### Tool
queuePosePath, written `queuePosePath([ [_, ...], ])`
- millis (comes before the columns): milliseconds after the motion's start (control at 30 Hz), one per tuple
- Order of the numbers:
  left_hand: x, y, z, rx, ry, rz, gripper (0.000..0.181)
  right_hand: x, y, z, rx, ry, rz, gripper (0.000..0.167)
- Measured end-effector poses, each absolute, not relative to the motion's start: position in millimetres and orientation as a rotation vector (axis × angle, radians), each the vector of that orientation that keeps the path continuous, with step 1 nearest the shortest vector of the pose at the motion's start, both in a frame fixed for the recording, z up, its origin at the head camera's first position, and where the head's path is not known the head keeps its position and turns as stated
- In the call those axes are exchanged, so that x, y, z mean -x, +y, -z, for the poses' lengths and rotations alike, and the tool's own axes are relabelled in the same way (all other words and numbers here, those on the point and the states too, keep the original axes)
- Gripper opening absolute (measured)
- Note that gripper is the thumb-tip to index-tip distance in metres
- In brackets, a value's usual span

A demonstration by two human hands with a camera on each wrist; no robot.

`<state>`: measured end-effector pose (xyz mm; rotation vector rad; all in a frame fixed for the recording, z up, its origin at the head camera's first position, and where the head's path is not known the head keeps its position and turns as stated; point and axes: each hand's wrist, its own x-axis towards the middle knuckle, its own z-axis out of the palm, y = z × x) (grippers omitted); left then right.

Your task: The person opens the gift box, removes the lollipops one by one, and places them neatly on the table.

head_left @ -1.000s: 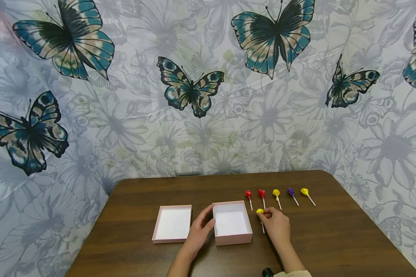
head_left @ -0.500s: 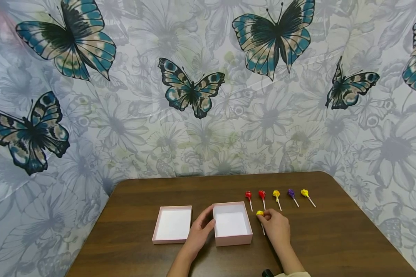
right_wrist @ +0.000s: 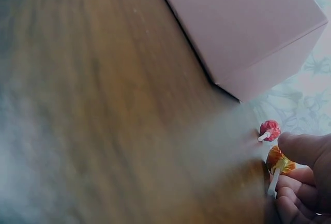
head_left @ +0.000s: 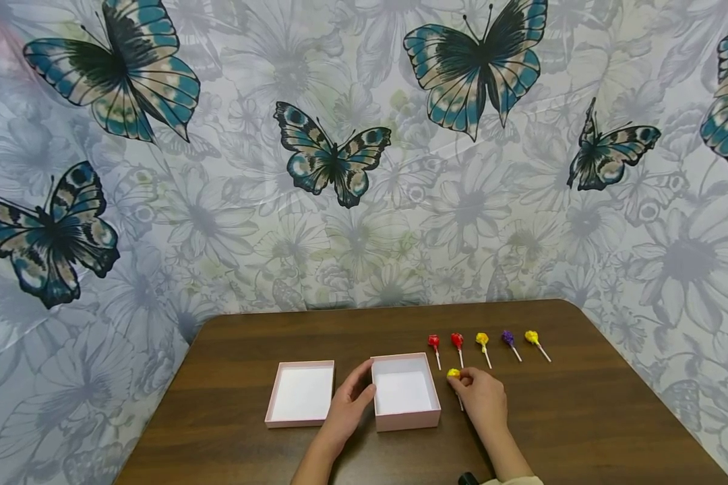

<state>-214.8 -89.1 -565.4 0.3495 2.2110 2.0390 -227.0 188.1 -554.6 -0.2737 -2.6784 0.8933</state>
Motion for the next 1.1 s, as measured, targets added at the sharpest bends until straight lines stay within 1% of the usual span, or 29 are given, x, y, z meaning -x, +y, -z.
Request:
queuePosePath([
  [633, 216, -88, 566, -0.373, 2.23, -2.028, 0.053, 226, 190, 555, 0.244, -2.649, -0.895, 0.03],
  [1100, 216, -90, 565, -0.323, 2.172, -2.062, 0.061, 217, 198, 551, 0.263, -2.639, -1.12, 0.028],
])
